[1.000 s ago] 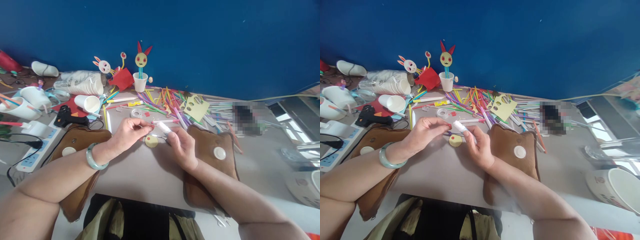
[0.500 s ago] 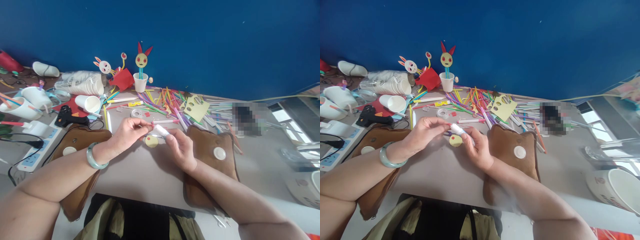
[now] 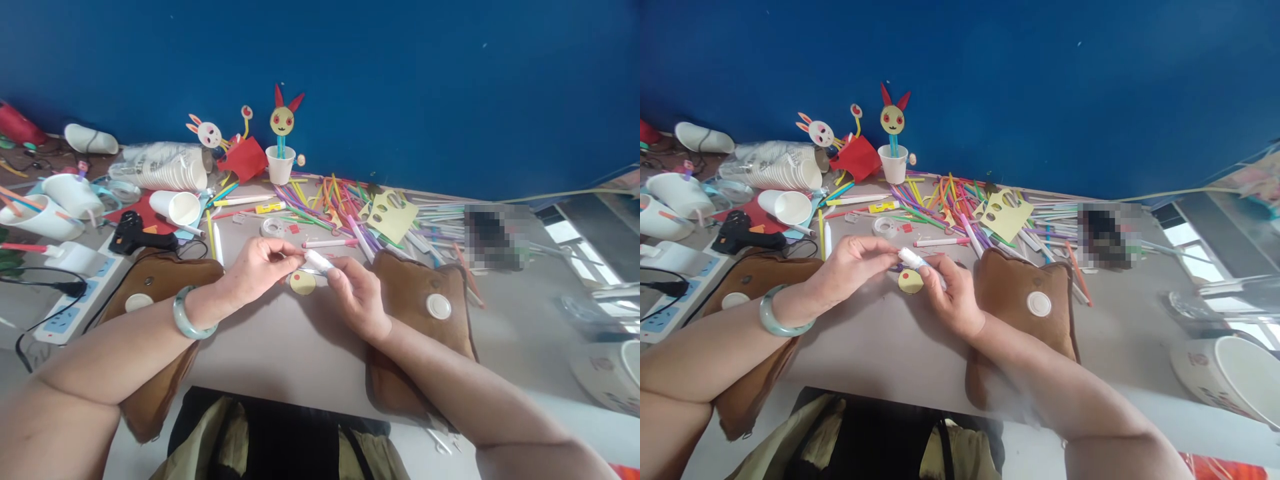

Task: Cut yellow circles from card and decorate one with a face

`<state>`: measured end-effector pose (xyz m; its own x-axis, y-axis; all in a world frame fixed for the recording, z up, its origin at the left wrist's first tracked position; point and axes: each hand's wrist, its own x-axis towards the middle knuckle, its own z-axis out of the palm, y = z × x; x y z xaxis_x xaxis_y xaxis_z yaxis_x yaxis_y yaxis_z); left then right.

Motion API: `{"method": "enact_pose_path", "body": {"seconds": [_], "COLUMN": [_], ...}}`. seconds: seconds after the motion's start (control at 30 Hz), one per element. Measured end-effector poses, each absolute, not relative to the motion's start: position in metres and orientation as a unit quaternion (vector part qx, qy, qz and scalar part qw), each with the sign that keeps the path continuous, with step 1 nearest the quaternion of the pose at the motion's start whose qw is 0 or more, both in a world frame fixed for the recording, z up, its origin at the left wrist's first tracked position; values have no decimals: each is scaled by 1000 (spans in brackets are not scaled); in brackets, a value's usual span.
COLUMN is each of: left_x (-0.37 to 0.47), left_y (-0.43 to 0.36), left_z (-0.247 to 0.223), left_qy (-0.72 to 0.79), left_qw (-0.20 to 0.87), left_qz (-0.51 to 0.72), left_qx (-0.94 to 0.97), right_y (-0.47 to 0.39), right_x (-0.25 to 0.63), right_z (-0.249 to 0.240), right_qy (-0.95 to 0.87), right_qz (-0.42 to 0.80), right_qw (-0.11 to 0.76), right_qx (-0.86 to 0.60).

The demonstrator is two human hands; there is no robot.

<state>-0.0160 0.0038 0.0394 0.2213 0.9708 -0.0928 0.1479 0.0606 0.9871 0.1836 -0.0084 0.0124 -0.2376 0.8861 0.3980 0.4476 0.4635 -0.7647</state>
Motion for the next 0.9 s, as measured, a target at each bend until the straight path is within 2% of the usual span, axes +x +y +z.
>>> {"method": "enact_pose_path", "body": {"seconds": [0.9], "left_x": [-17], "left_y": [4], "left_z": [40], "left_qy": [501], "left_qw": [540], "left_qz": [385], "left_qx": [556], "right_y": [-8], "right_x": [183], "right_z": [10], "right_qy": [-745], "right_qz": [244], "right_qw": [425], "right_qx": [-453]}}
